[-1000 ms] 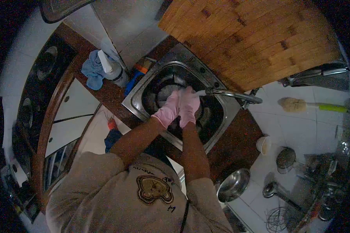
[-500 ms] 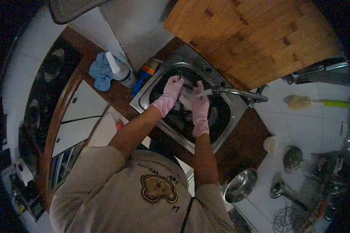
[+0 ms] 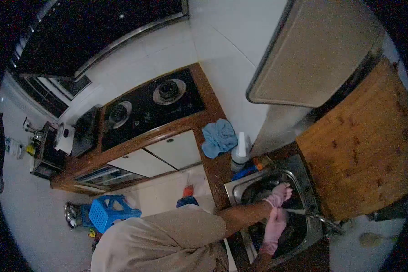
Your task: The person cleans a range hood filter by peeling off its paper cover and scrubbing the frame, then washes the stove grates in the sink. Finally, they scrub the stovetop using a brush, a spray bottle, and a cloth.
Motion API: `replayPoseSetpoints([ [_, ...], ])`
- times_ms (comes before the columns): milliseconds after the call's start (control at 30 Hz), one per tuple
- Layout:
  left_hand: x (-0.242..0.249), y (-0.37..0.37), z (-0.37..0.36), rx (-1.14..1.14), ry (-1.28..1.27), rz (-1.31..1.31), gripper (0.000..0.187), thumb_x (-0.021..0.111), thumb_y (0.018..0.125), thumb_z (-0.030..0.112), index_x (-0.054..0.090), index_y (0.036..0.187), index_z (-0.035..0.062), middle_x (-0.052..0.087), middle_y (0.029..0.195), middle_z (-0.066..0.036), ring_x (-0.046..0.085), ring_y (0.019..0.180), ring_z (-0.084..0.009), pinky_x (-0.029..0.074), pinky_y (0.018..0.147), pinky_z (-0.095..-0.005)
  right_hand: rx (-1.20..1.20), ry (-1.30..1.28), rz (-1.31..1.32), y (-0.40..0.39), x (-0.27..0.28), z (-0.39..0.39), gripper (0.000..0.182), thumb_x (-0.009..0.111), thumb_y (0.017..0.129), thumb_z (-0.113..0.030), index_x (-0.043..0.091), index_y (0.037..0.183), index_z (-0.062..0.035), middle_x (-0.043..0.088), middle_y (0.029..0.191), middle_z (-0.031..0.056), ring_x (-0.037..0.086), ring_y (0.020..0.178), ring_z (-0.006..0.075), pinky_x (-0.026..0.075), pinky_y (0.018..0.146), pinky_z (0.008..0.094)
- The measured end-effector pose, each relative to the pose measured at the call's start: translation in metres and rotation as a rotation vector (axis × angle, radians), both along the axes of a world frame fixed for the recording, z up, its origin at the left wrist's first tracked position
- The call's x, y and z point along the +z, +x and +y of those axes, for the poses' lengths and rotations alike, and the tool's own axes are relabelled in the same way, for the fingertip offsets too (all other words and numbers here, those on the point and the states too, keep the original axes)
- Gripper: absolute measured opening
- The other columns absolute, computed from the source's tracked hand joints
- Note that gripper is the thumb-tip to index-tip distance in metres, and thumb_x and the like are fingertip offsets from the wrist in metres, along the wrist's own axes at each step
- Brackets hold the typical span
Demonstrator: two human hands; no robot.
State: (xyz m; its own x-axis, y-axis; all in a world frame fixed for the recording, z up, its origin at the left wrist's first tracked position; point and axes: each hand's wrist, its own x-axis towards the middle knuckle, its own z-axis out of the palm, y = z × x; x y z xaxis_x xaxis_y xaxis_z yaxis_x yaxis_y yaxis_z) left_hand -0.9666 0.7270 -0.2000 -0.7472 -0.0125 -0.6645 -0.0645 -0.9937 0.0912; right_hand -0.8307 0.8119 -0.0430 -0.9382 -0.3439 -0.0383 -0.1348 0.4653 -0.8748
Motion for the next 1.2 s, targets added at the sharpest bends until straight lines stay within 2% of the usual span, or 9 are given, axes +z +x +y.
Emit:
replayPoseSetpoints([
  [200, 0.045, 0.015, -0.016, 0.105, -0.357, 0.126, 0.050, 0.062, 0.096, 0.038, 0.051, 0.140, 0.0185, 0.062, 0.090, -0.004, 0.059, 0.071, -0.0157, 0.051, 0.064, -0.0302, 0.254, 0.099, 0.268, 0.020, 0.034, -0.005, 0.027, 0.055, 0.099, -0.021, 0.053, 0.087, 0.0023, 0.054, 0.078, 0.0141, 0.052, 0.073, 0.0255, 0.042, 0.069, 0.0374],
  [267, 0.048, 0.009, -0.019, 0.226, -1.672, -0.006, 0.060, 0.063, 0.094, 0.041, 0.045, 0.147, 0.0193, 0.063, 0.098, -0.003, 0.058, 0.083, -0.0139, 0.049, 0.074, -0.0303, 0.306, 0.101, 0.371, 0.022, 0.042, -0.008, 0.025, 0.055, 0.098, -0.020, 0.054, 0.086, 0.0015, 0.055, 0.082, 0.0185, 0.053, 0.075, 0.0314, 0.044, 0.071, 0.0384],
  [367, 0.128, 0.043, -0.044, -0.486, -0.845, 0.265, 0.048, 0.062, 0.093, 0.043, 0.062, 0.130, 0.0112, 0.066, 0.119, -0.005, 0.059, 0.109, -0.0266, 0.047, 0.089, -0.0410, 0.219, 0.022, 0.065, 0.015, 0.040, -0.010, 0.023, 0.057, 0.098, -0.020, 0.058, 0.087, 0.0012, 0.056, 0.082, 0.0201, 0.053, 0.074, 0.0331, 0.045, 0.072, 0.0391],
  [400, 0.092, 0.032, -0.031, -0.435, -0.770, 0.315, 0.041, 0.061, 0.093, 0.041, 0.067, 0.115, 0.0068, 0.069, 0.113, -0.009, 0.061, 0.106, -0.0334, 0.048, 0.089, -0.0434, 0.197, 0.096, 0.019, 0.006, 0.035, -0.006, 0.023, 0.058, 0.097, -0.022, 0.060, 0.093, 0.0003, 0.059, 0.090, 0.0212, 0.057, 0.081, 0.0344, 0.047, 0.074, 0.0408],
  [467, 0.050, 0.019, -0.029, -0.362, -1.332, 0.548, 0.040, 0.059, 0.094, 0.045, 0.068, 0.114, 0.0120, 0.066, 0.116, -0.006, 0.059, 0.107, -0.0234, 0.047, 0.086, -0.0393, 0.143, 0.169, -0.012, -0.012, 0.021, 0.005, 0.026, 0.057, 0.098, -0.025, 0.064, 0.106, -0.0021, 0.064, 0.101, 0.0215, 0.063, 0.089, 0.0318, 0.048, 0.077, 0.0419],
  [500, 0.140, 0.058, -0.043, -0.502, -1.497, 0.162, 0.033, 0.060, 0.093, 0.040, 0.068, 0.100, 0.0078, 0.066, 0.102, -0.012, 0.062, 0.096, -0.0273, 0.048, 0.082, -0.0367, -0.045, 0.031, -0.159, -0.023, 0.006, 0.010, 0.023, 0.058, 0.097, -0.022, 0.065, 0.102, -0.0014, 0.063, 0.090, 0.0184, 0.060, 0.081, 0.0309, 0.048, 0.073, 0.0399],
  [567, 0.165, 0.090, -0.037, -0.391, -1.837, 0.251, 0.030, 0.062, 0.092, 0.035, 0.065, 0.097, 0.0058, 0.061, 0.094, -0.016, 0.060, 0.094, -0.0340, 0.049, 0.082, -0.0416, -0.229, -0.118, -0.046, -0.077, -0.102, 0.047, 0.018, 0.063, 0.091, -0.017, 0.067, 0.098, -0.0014, 0.065, 0.079, 0.0131, 0.058, 0.072, 0.0298, 0.049, 0.068, 0.0360],
  [733, 0.222, 0.173, 0.001, -0.655, -1.456, 0.776, 0.029, 0.063, 0.093, 0.031, 0.062, 0.100, 0.0028, 0.062, 0.089, -0.015, 0.062, 0.089, -0.0325, 0.049, 0.075, -0.0407, -0.160, -0.100, 0.012, -0.051, -0.159, 0.097, 0.018, 0.063, 0.091, -0.017, 0.067, 0.098, -0.0015, 0.065, 0.079, 0.0127, 0.058, 0.072, 0.0295, 0.049, 0.068, 0.0358],
  [1200, 0.104, 0.137, 0.067, -0.415, -1.619, 0.662, 0.024, 0.066, 0.091, 0.023, 0.059, 0.100, 0.0024, 0.063, 0.089, -0.020, 0.063, 0.087, -0.0359, 0.048, 0.075, -0.0413, -0.034, 0.162, 0.181, -0.093, -0.098, 0.073, 0.017, 0.062, 0.090, -0.016, 0.068, 0.098, -0.0018, 0.065, 0.081, 0.0113, 0.060, 0.074, 0.0285, 0.050, 0.069, 0.0348],
])
